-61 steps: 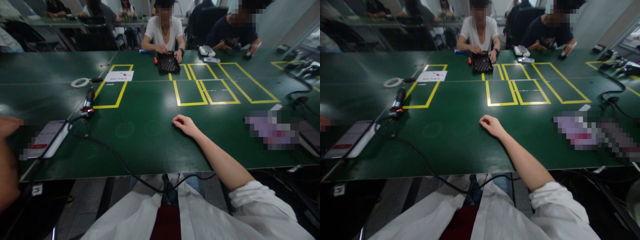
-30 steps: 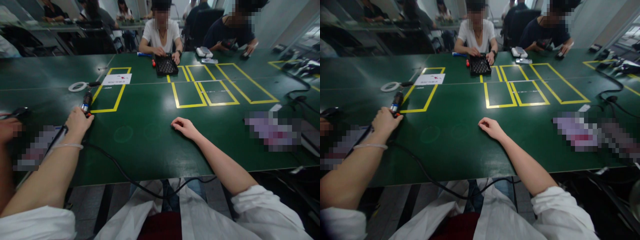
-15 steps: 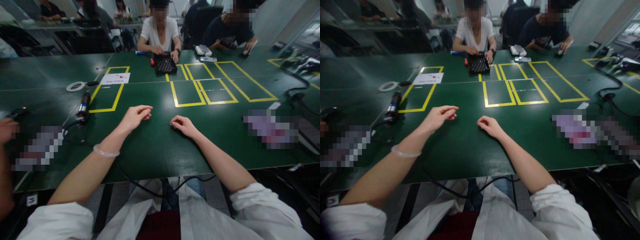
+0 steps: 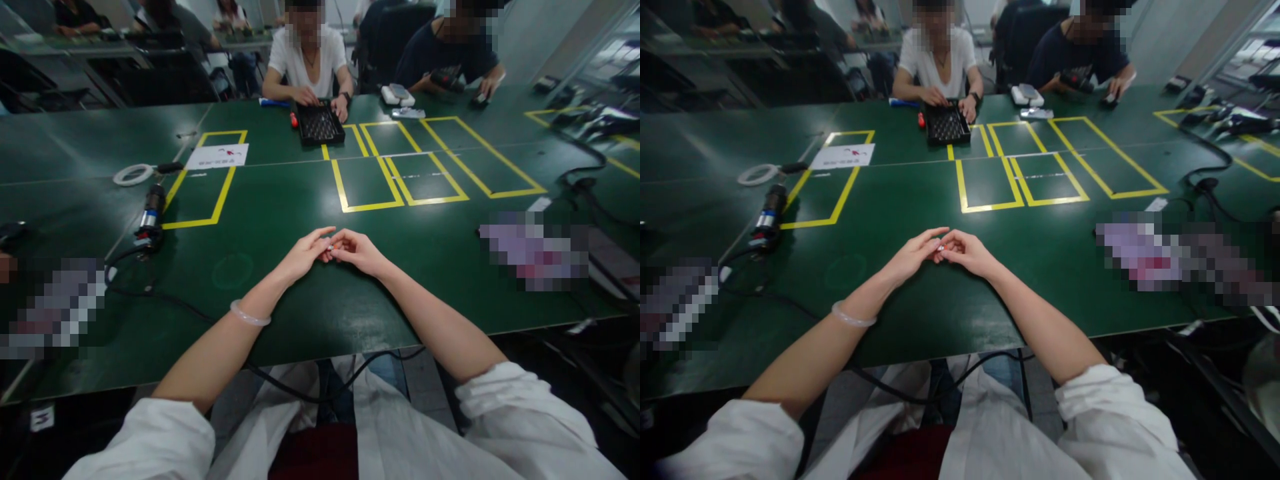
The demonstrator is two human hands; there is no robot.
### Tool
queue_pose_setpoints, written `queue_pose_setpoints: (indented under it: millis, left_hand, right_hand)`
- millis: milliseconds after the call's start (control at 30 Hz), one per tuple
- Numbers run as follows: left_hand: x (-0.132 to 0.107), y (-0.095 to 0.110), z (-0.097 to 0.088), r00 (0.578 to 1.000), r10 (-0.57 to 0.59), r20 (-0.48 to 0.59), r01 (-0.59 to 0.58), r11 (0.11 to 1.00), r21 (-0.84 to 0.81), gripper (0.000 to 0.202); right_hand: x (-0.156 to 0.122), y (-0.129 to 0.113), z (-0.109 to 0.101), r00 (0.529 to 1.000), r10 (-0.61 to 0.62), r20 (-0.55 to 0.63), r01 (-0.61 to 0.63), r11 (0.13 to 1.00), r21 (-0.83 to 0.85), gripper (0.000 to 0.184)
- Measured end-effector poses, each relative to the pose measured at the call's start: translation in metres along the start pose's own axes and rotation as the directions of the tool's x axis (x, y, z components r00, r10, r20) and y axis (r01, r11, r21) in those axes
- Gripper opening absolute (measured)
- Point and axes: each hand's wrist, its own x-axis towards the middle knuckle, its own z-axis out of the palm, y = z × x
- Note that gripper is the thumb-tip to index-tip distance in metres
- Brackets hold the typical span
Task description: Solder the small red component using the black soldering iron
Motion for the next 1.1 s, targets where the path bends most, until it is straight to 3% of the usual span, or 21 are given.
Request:
queue_pose_setpoints:
  millis: [133, 267, 600, 833, 1100]
  left_hand:
    - [-0.0010, -0.0029, -0.0033, 0.997, -0.067, -0.047, 0.062, 0.992, -0.108, 0.037]
    - [-0.0015, -0.0049, -0.0054, 0.996, -0.080, -0.029, 0.079, 0.996, -0.053, 0.034]
    - [-0.0047, -0.0026, -0.0077, 0.987, 0.157, -0.038, -0.146, 0.967, 0.207, 0.027]
    - [-0.0059, -0.0062, -0.0086, 0.978, 0.203, -0.048, -0.179, 0.935, 0.305, 0.023]
    - [-0.0063, -0.0050, -0.0083, 0.979, 0.202, -0.012, -0.184, 0.916, 0.357, 0.027]
  right_hand:
    - [0.0009, 0.0041, -0.0035, 0.998, -0.020, -0.061, 0.016, 0.998, -0.063, 0.031]
    - [0.0005, 0.0049, -0.0054, 0.999, -0.034, -0.036, 0.029, 0.991, -0.127, 0.028]
    - [0.0025, 0.0023, -0.0038, 0.995, 0.040, -0.090, -0.051, 0.991, -0.124, 0.035]
    - [0.0021, 0.0061, -0.0047, 0.993, -0.007, -0.118, -0.012, 0.988, -0.155, 0.034]
    - [0.0014, 0.0004, -0.0062, 0.996, 0.030, -0.090, -0.052, 0.966, -0.255, 0.025]
